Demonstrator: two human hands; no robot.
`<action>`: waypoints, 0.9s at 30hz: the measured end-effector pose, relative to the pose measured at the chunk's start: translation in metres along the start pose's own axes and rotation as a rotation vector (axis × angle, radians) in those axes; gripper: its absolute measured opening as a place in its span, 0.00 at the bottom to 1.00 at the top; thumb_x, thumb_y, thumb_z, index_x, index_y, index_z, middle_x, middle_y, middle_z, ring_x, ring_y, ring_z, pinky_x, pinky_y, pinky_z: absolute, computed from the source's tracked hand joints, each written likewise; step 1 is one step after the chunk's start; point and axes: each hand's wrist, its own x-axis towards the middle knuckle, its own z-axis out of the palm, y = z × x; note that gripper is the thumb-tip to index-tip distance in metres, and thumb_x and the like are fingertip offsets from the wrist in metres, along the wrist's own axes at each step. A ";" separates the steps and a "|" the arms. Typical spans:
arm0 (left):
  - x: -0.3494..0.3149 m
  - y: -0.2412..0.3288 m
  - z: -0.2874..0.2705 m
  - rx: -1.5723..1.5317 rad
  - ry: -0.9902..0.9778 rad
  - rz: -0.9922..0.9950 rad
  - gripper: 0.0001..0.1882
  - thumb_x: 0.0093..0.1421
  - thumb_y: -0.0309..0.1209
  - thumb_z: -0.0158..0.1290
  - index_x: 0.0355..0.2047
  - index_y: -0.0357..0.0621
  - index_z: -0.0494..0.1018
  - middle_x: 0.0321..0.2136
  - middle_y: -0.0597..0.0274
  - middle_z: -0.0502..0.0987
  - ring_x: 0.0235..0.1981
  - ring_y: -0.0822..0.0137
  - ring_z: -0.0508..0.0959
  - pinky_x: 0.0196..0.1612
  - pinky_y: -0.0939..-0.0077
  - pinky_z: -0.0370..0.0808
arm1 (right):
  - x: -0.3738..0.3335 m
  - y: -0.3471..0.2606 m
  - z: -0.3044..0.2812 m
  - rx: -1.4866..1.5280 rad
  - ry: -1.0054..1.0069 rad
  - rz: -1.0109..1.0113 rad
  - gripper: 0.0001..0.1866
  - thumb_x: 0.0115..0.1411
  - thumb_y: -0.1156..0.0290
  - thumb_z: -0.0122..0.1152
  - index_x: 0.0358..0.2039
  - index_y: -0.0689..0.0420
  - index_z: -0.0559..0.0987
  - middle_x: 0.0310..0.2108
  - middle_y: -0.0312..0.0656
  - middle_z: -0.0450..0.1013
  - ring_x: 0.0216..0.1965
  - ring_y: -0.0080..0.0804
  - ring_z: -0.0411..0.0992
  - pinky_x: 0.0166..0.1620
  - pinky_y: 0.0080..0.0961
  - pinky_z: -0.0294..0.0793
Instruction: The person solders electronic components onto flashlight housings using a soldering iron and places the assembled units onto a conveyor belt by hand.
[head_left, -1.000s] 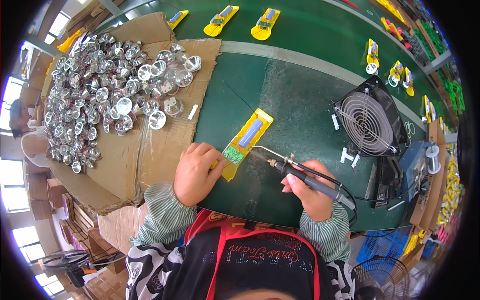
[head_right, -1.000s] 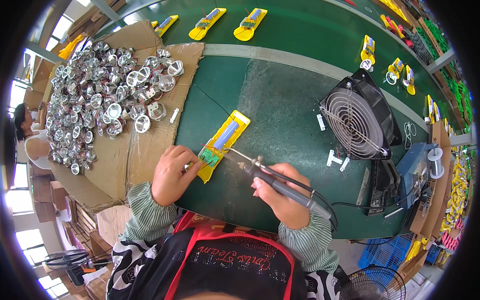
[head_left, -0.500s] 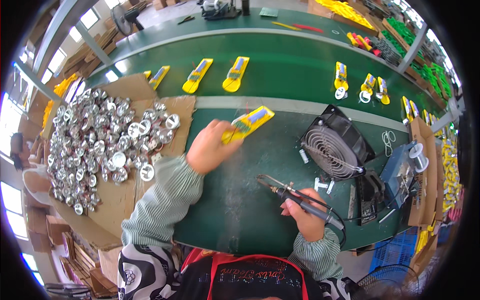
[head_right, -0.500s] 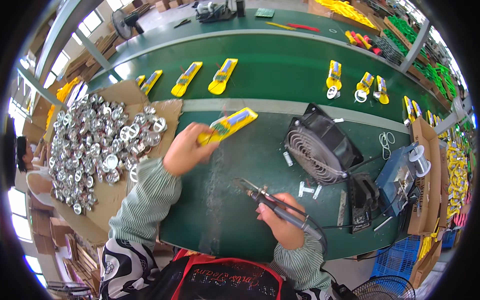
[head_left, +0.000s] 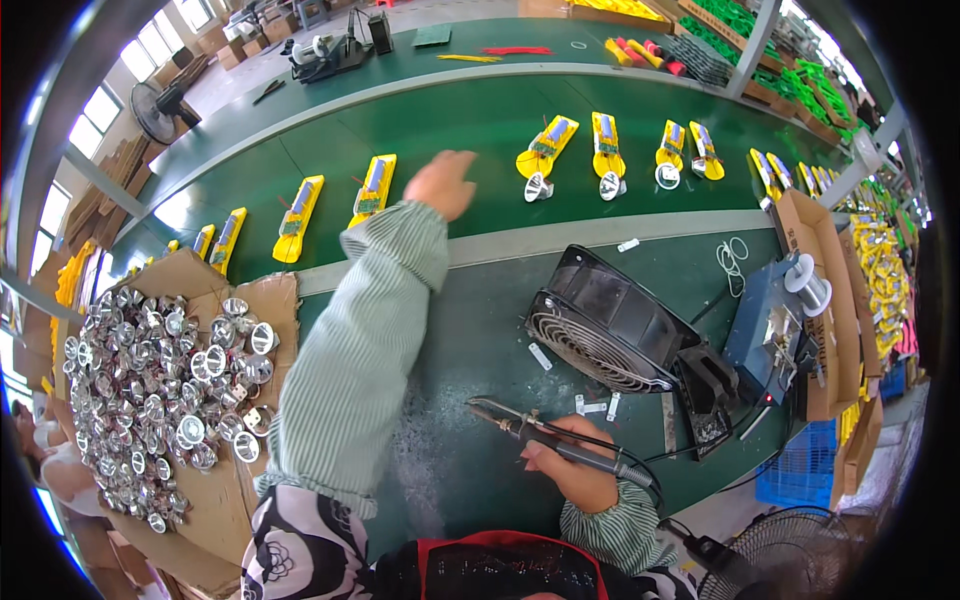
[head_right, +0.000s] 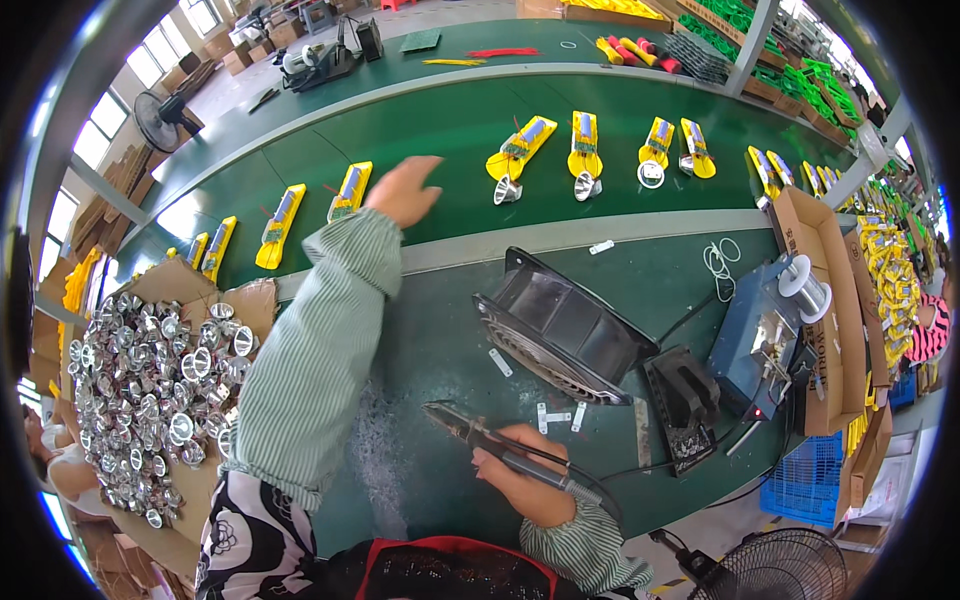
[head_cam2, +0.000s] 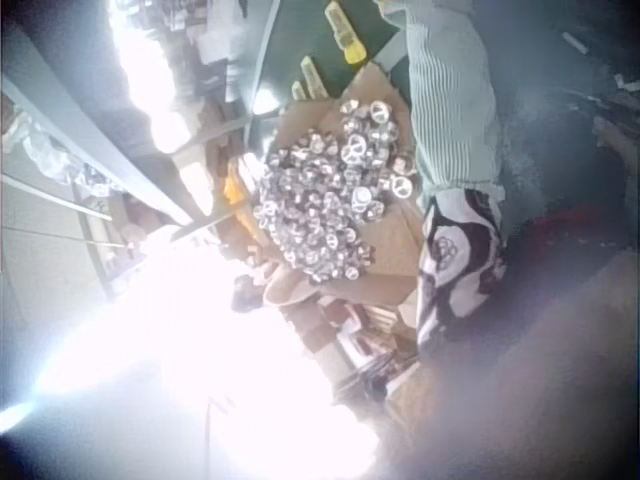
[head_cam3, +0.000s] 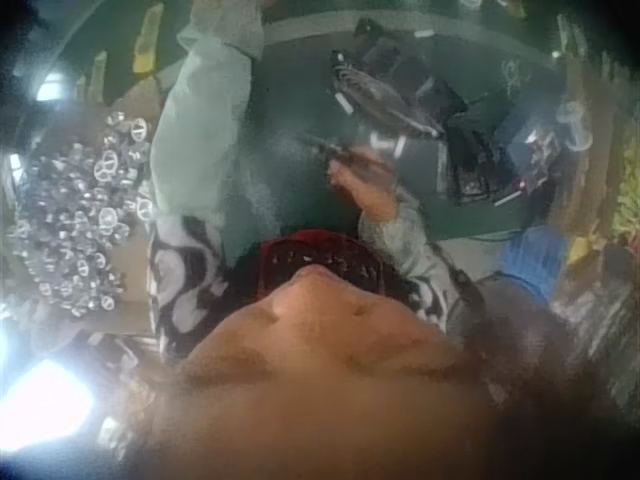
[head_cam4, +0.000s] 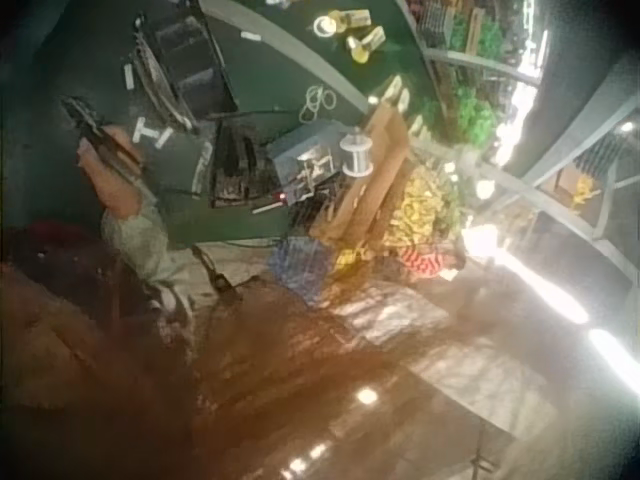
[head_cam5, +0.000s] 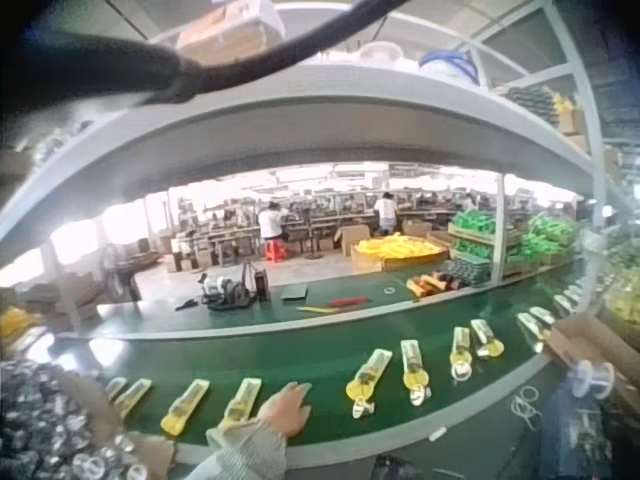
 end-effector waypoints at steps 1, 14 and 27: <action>-0.006 0.009 -0.020 0.092 -0.080 -0.234 0.28 0.55 0.37 0.54 0.56 0.49 0.62 0.53 0.54 0.67 0.53 0.54 0.70 0.53 0.59 0.70 | 0.001 0.001 -0.001 -0.012 -0.006 0.001 0.10 0.51 0.76 0.65 0.33 0.65 0.75 0.24 0.39 0.77 0.25 0.21 0.76 0.30 0.18 0.75; -0.133 -0.015 -0.069 0.140 -0.018 -0.359 0.34 0.49 0.31 0.51 0.58 0.46 0.56 0.37 0.39 0.72 0.37 0.43 0.76 0.42 0.57 0.74 | -0.007 -0.001 0.015 -0.033 -0.002 -0.116 0.09 0.52 0.80 0.62 0.33 0.67 0.73 0.24 0.45 0.77 0.24 0.25 0.75 0.28 0.20 0.75; -0.375 0.102 -0.127 -0.094 0.002 -0.290 0.28 0.51 0.30 0.56 0.53 0.44 0.64 0.43 0.48 0.69 0.39 0.49 0.73 0.42 0.61 0.73 | -0.032 -0.009 0.032 0.002 -0.129 -0.106 0.09 0.54 0.81 0.58 0.36 0.68 0.70 0.26 0.49 0.75 0.24 0.27 0.74 0.30 0.22 0.77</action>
